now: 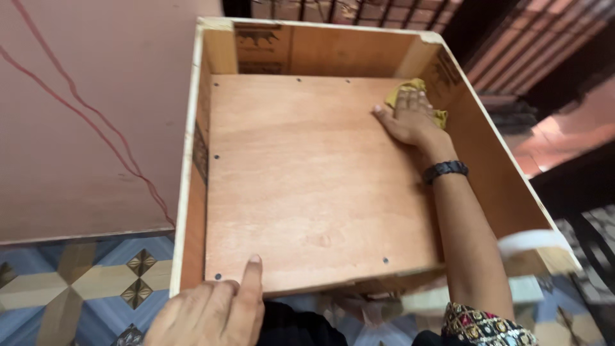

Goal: The person wipes artificial flower arrangements and the surface of a wooden shelf using a yellow cloth. They handle the flowers one at a time, wiping them thoroughly before placing them on a nearby table, then wipe the shelf surface.

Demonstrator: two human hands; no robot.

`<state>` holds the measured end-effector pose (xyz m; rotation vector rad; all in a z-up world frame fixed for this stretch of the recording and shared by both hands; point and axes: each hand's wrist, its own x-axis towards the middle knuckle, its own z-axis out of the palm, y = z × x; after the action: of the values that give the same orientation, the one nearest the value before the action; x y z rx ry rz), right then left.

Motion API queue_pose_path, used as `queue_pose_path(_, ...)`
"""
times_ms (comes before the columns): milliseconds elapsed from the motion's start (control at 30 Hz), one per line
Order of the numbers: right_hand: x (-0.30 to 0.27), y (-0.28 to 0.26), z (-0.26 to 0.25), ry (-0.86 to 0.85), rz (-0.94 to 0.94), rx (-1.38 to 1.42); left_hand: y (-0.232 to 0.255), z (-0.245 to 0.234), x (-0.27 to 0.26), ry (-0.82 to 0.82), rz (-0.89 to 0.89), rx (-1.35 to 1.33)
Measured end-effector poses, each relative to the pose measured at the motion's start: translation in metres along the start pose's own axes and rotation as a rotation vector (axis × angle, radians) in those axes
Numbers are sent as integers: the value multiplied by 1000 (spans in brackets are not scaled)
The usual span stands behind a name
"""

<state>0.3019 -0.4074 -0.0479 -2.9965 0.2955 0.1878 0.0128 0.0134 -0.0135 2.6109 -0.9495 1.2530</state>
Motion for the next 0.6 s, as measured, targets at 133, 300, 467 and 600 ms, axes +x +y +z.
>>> queue_pose_path(133,40,-13,1,-10,-12,24,6,-3,1,-74,-106,-69)
queue_pose_path(300,40,-126,11,-82,-359,-39,18,-4,8,60,-243,-30)
queue_pose_path(467,-2,-274,26,-102,-711,-20,10,-8,18,121,-163,47)
queue_pose_path(600,-20,-279,21,-131,-693,-52,14,-13,19,132,-199,17)
